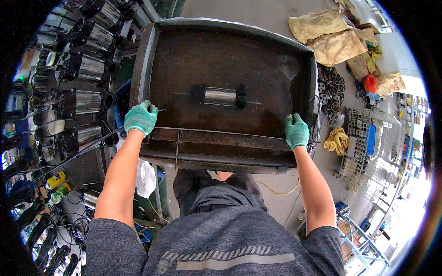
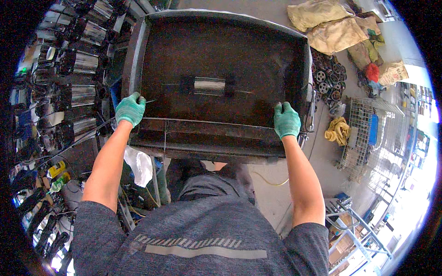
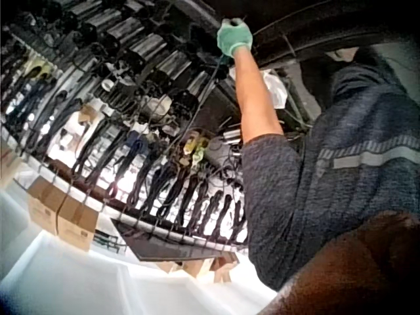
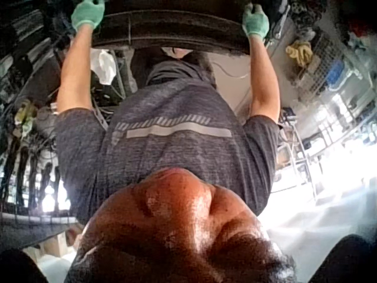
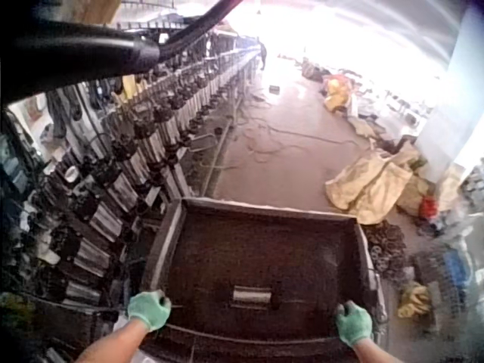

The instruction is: The person repeatedly tests a cylindrical metal device by inserting a rod into a tray filled with dark liquid. The person holds the cylinder, submerges it, and manipulates the rod, then removes it and places it on a nearby rack. The process is repeated multiple times with the same device.

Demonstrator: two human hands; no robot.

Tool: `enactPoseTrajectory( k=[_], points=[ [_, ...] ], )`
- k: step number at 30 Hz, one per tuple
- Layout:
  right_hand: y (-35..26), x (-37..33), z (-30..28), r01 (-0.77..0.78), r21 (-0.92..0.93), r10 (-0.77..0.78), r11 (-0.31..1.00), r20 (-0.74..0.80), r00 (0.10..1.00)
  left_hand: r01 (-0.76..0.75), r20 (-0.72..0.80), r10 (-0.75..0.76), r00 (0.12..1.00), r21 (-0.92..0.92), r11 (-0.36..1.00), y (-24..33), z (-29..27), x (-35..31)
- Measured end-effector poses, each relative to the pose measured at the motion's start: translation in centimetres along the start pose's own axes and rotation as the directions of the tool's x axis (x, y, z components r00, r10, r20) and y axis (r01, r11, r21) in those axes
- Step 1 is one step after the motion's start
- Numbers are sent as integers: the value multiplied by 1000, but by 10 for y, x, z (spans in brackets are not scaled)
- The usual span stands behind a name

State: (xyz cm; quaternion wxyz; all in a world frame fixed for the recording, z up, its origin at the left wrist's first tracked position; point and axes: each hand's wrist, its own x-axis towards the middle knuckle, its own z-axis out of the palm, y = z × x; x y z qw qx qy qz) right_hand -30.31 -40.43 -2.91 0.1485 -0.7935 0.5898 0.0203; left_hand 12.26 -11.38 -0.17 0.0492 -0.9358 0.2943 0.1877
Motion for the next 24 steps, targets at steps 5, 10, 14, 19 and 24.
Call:
enactPoseTrajectory(
  k=[5,10,14,19,24],
  points=[
    [2,2,1,-18,-25,19,1000,50,999,-5,19,4,1000,5,1000,-1,2,2],
    [0,2,1,-8,-37,10,999,55,998,9,16,-8,1000,-15,1000,1,0,0],
    [-1,2,-2,-16,-30,19,999,71,997,4,-4,-4,1000,-19,1000,-1,4,2],
    [-4,1,-4,-15,-38,17,999,63,998,0,0,0,1000,-13,1000,0,2,2],
    [-7,1,-8,-36,-44,40,998,109,993,0,9,0,1000,-8,1000,0,1,1]
  ],
)
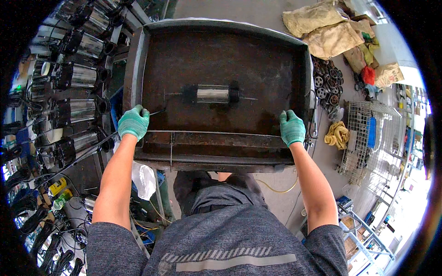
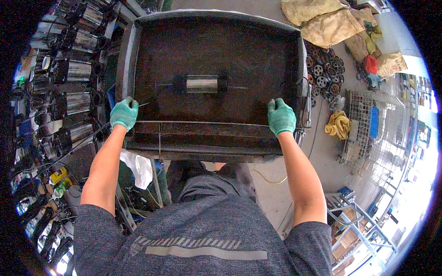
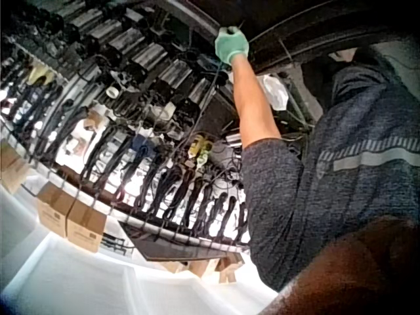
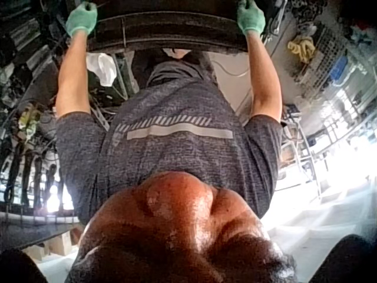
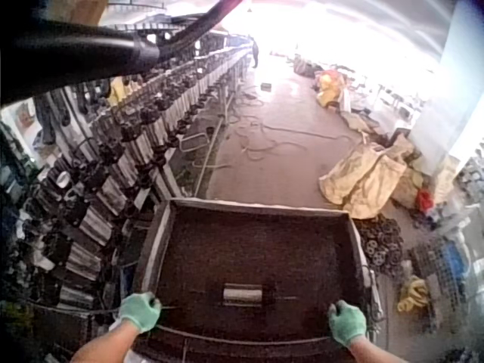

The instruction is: The person repeatedly tests a cylindrical metal device by inserting a rod into a tray filled with dark liquid. The person holds the cylinder, submerges it, and manipulates the rod, then removes it and places it on a nearby rack. The process is repeated multiple times with the same device.

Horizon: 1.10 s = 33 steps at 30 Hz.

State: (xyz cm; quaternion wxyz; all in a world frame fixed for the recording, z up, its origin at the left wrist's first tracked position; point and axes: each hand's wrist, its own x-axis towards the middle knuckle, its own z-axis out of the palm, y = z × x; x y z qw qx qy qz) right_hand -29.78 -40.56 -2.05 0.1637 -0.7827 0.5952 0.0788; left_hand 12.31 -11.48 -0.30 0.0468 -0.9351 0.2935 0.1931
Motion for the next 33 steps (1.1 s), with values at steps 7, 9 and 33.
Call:
enactPoseTrajectory(
  k=[7,9,33],
  points=[
    [0,0,1,-8,-7,8,1000,-19,1000,-7,-21,6,1000,-5,1000,-1,3,2],
    [0,1,2,-10,-16,10,1000,-20,1000,-11,-28,11,1000,-5,1000,-3,4,2],
    [3,0,4,10,21,-8,1000,-50,999,-13,-35,13,999,1,1000,-3,5,1]
  ],
)
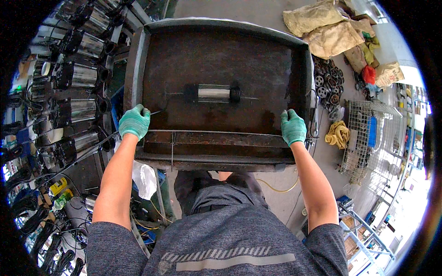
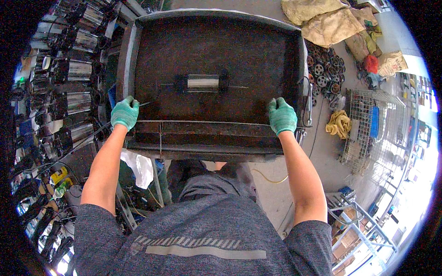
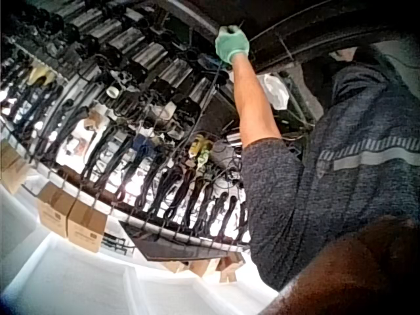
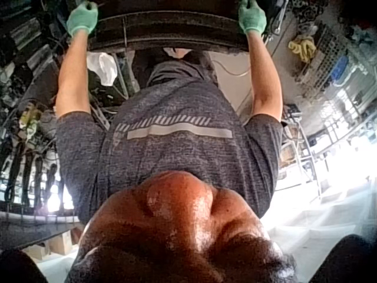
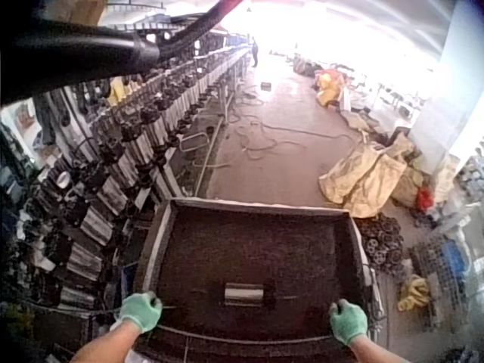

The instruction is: The person repeatedly tests a cylindrical metal device by inserting a rod into a tray filled with dark liquid. The person holds the cylinder, submerges it, and manipulates the rod, then removes it and places it on a nearby rack. The process is repeated multiple times with the same device.

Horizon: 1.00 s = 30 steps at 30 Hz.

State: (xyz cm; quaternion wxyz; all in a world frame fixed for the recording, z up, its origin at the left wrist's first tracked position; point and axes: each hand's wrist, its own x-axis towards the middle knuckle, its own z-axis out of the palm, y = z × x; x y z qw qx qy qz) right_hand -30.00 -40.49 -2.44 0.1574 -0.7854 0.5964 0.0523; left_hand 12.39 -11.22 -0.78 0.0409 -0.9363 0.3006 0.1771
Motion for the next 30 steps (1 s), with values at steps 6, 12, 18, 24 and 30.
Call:
enactPoseTrajectory(
  k=[6,12,18,24,30],
  points=[
    [3,2,4,-11,-5,11,1000,6,1000,15,34,-14,999,-3,1000,2,-3,0],
    [3,2,5,-5,-31,6,1000,9,1000,15,32,-15,999,0,1000,0,-1,1],
    [1,1,2,-3,-23,4,1000,17,1000,20,32,-19,999,-17,1000,2,-3,0],
    [3,2,5,4,-17,-4,1000,-1,1000,12,14,-12,1000,-10,1000,2,-3,-1],
    [-1,1,0,-6,-24,7,1000,29,1000,8,33,-8,999,-1,1000,2,-5,0]
  ],
)
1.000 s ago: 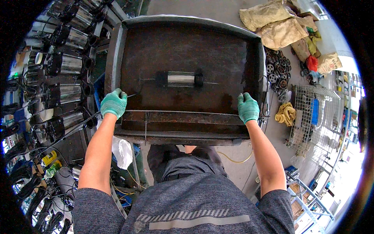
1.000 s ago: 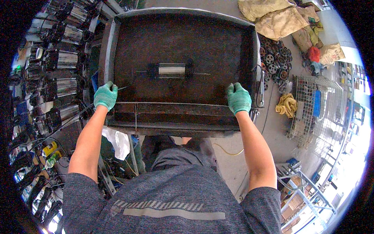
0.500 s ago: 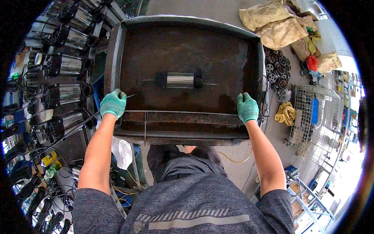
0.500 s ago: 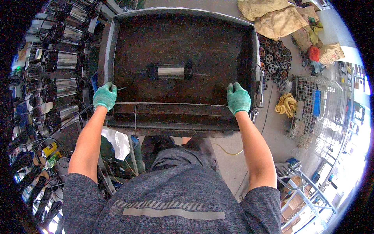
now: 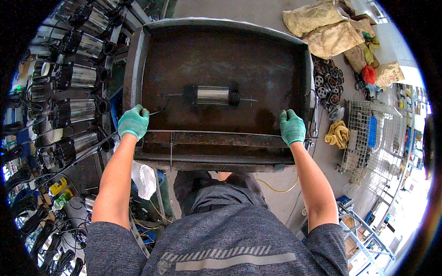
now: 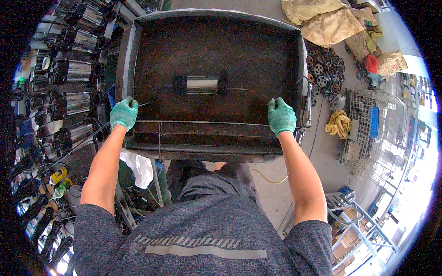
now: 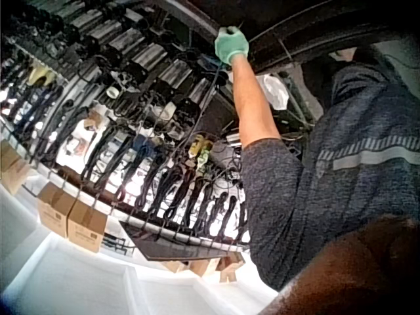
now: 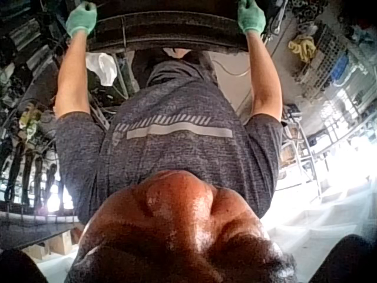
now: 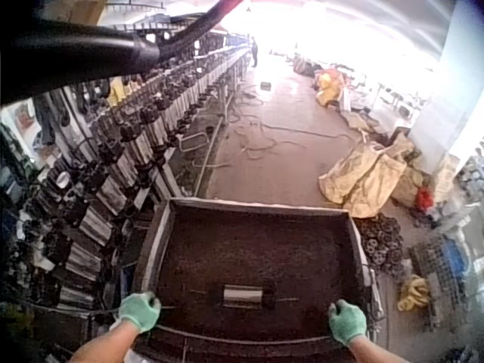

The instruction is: The person repeatedly tests a cylindrical metal device by inserting a rod into a tray filled with dark liquid. The person holds the cylinder, submerges it, and manipulates the rod, then removes it and places it on a nearby rack. The process is repeated multiple times with the same device.

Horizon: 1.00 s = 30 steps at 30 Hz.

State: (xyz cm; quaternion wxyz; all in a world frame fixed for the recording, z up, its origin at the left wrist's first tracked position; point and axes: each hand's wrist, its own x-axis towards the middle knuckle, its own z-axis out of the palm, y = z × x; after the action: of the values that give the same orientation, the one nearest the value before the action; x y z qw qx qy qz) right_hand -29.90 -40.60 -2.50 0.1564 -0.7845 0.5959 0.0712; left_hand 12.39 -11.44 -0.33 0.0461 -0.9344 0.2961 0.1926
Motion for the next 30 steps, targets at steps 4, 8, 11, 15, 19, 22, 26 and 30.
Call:
enactPoseTrajectory(
  k=[4,8,11,15,19,22,26,30],
  points=[
    [-2,-2,-1,1,9,-1,1000,-13,1000,7,2,-7,1000,-1,1000,-1,0,-1],
    [-1,-1,-1,3,4,-2,1000,-10,1000,17,13,-17,1000,5,1000,0,1,0],
    [-1,-1,-1,-8,-2,8,1000,5,1000,17,16,-17,1000,5,1000,0,0,0],
    [1,0,1,-6,-4,6,1000,5,1000,18,23,-18,1000,4,1000,1,-1,-1],
    [4,1,5,6,13,-5,1000,-18,1000,17,29,-18,999,6,1000,2,-3,-1],
    [3,0,4,9,20,-8,1000,-28,1000,19,23,-19,1000,3,1000,2,-3,-2],
    [3,0,3,10,20,-9,1000,-21,1000,32,38,-33,999,20,999,5,-6,-2],
    [3,-1,4,14,23,-13,1000,-38,999,41,35,-41,999,17,999,4,-4,-2]
  ],
)
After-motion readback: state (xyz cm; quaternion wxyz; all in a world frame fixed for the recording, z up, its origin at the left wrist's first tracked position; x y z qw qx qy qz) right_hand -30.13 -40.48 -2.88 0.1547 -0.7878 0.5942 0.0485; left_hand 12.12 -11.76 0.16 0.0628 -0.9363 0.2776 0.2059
